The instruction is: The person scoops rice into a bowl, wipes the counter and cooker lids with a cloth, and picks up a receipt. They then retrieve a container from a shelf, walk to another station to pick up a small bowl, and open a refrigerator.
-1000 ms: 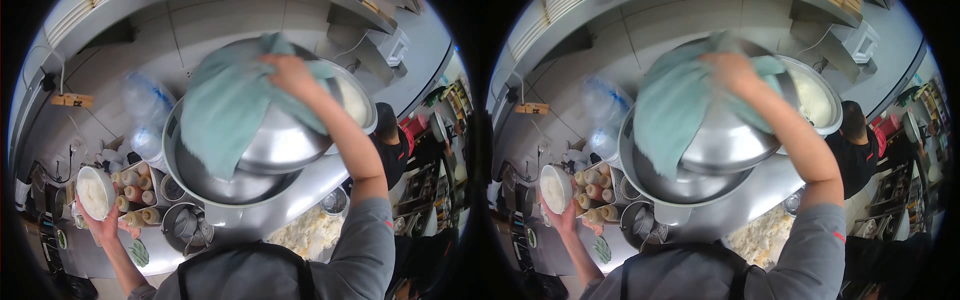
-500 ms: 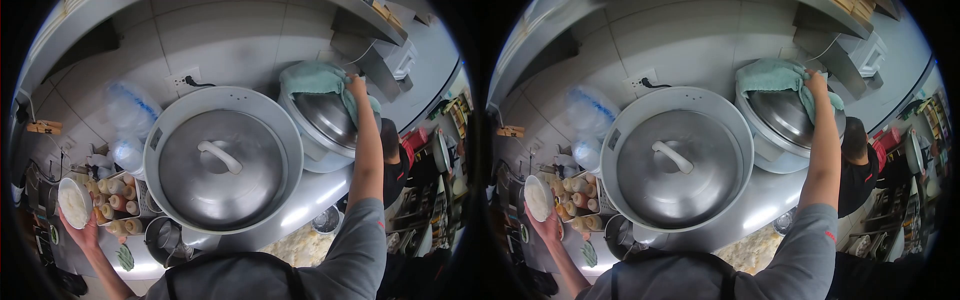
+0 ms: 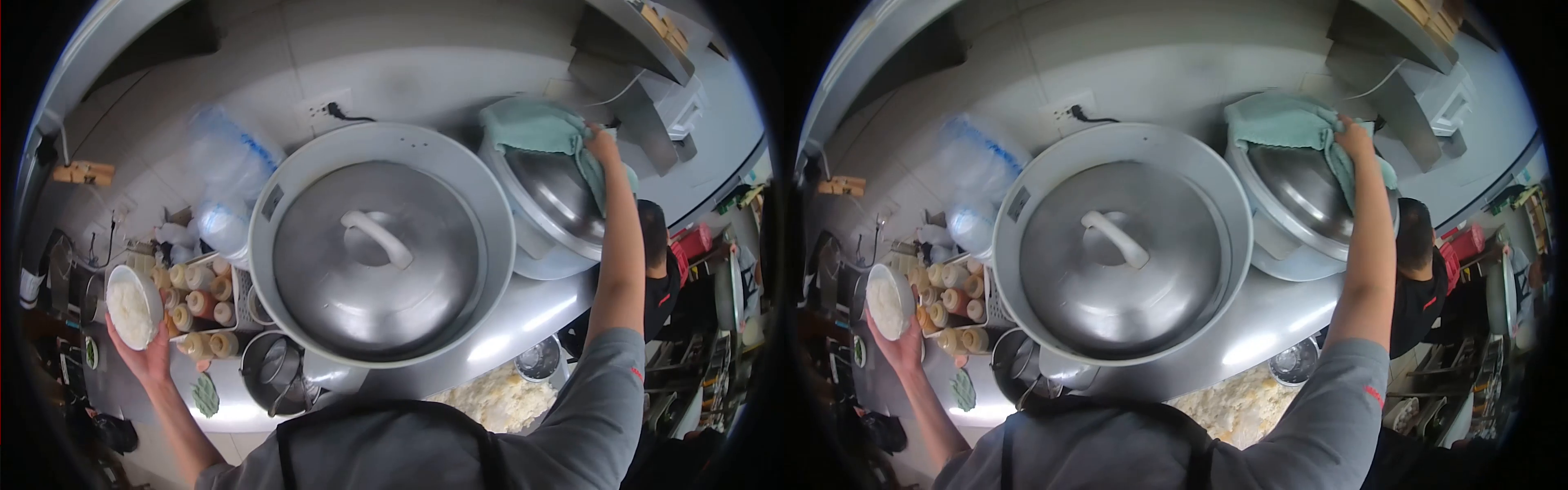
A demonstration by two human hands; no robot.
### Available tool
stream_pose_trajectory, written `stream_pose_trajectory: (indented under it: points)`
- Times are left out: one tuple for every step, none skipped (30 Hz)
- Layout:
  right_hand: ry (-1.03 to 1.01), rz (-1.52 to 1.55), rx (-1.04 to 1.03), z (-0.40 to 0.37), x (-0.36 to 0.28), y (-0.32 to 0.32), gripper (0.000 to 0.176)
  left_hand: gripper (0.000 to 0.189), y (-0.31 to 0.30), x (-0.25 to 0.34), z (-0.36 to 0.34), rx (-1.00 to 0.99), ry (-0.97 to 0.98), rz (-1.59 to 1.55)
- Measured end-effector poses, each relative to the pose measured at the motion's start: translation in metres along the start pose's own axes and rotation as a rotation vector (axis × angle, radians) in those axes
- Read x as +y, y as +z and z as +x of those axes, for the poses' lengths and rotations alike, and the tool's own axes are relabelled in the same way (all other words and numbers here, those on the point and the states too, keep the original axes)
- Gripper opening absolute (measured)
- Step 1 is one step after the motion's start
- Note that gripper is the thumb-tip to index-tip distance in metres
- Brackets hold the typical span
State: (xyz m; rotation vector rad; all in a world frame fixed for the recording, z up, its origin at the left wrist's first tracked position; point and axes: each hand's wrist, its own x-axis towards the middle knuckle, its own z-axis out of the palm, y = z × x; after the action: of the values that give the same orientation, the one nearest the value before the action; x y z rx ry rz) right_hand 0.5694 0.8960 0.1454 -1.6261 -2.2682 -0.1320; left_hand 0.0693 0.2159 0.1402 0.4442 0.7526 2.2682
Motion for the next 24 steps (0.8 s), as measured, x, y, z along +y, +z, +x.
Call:
stream_pose_trajectory:
  points:
    - [0.003,-0.250,0.226,-0.018,-0.021,-0.010,0.052,0.053,0.003,0.000,-0.003,0.020,0.001,0.025]
    - [0.006,-0.497,0.458,-0.033,-0.053,-0.023,0.047,0.053,0.003,0.001,-0.006,0.036,0.012,0.034]
    - [-0.078,-0.445,0.500,-0.037,-0.086,-0.034,0.043,0.054,0.003,0.002,-0.008,0.006,0.007,0.023]
    - [-0.160,-0.395,0.547,-0.038,-0.119,-0.039,0.039,0.054,0.001,0.003,-0.008,-0.029,0.004,0.008]
    - [-0.438,-0.084,0.593,-0.042,-0.145,-0.023,0.034,0.053,-0.004,0.006,-0.009,-0.067,-0.001,-0.002]
    - [-0.552,0.423,0.246,-0.078,-0.191,-0.016,0.030,0.053,-0.005,0.008,-0.011,-0.058,-0.003,0.000]
    - [-0.420,0.648,-0.228,-0.114,-0.237,-0.006,0.030,0.056,-0.004,0.009,-0.011,-0.058,-0.004,-0.058]
    - [-0.420,0.498,-0.504,-0.143,-0.270,0.012,0.033,0.058,-0.004,0.010,-0.011,-0.061,-0.005,-0.117]
    - [-0.641,0.663,-0.711,-0.166,-0.288,0.036,0.040,0.058,-0.006,0.011,-0.014,-0.063,-0.007,-0.117]
    - [-0.525,0.665,-0.824,-0.193,-0.306,0.050,0.043,0.058,-0.009,0.013,-0.016,-0.075,-0.006,-0.116]
    - [-0.411,0.738,-0.970,-0.207,-0.322,0.044,0.044,0.058,-0.012,0.015,-0.019,-0.088,-0.006,-0.119]
    - [-0.288,0.812,-1.115,-0.217,-0.332,0.038,0.045,0.058,-0.015,0.019,-0.022,-0.096,-0.014,-0.119]
    - [-0.278,0.813,-1.103,-0.223,-0.336,0.035,0.045,0.058,-0.019,0.022,-0.026,-0.076,0.011,-0.108]
    - [-0.339,0.787,-0.923,-0.228,-0.338,0.033,0.045,0.058,-0.024,0.026,-0.029,-0.059,0.034,-0.098]
    - [-0.396,0.749,-0.738,-0.228,-0.339,0.026,0.045,0.059,-0.030,0.030,-0.032,-0.064,0.025,-0.106]
    - [-0.381,0.741,-0.730,-0.227,-0.338,0.018,0.045,0.059,-0.034,0.033,-0.033,-0.074,0.011,-0.116]
    - [-0.467,0.730,-0.636,-0.225,-0.338,-0.003,0.045,0.057,-0.037,0.036,-0.034,-0.081,0.039,-0.109]
    - [-0.555,0.717,-0.541,-0.222,-0.338,-0.022,0.044,0.056,-0.041,0.038,-0.035,-0.088,0.070,-0.100]
    - [-0.546,0.713,-0.537,-0.219,-0.337,-0.034,0.044,0.056,-0.049,0.040,-0.034,-0.134,0.079,-0.072]
    - [-0.593,0.663,-0.413,-0.215,-0.335,-0.045,0.044,0.056,-0.048,0.040,-0.034,-0.136,0.077,-0.075]
    - [-0.644,0.614,-0.294,-0.213,-0.337,-0.064,0.043,0.057,-0.045,0.041,-0.035,-0.045,0.086,-0.100]
    - [-0.529,0.565,-0.371,-0.208,-0.337,-0.091,0.042,0.059,-0.042,0.043,-0.037,0.051,0.107,-0.123]
    - [-0.725,0.454,-0.013,-0.191,-0.324,-0.081,0.043,0.059,-0.041,0.045,-0.038,0.067,0.131,-0.121]
    - [-0.550,0.495,-0.206,-0.181,-0.319,-0.108,0.040,0.058,-0.042,0.044,-0.038,0.069,0.137,-0.094]
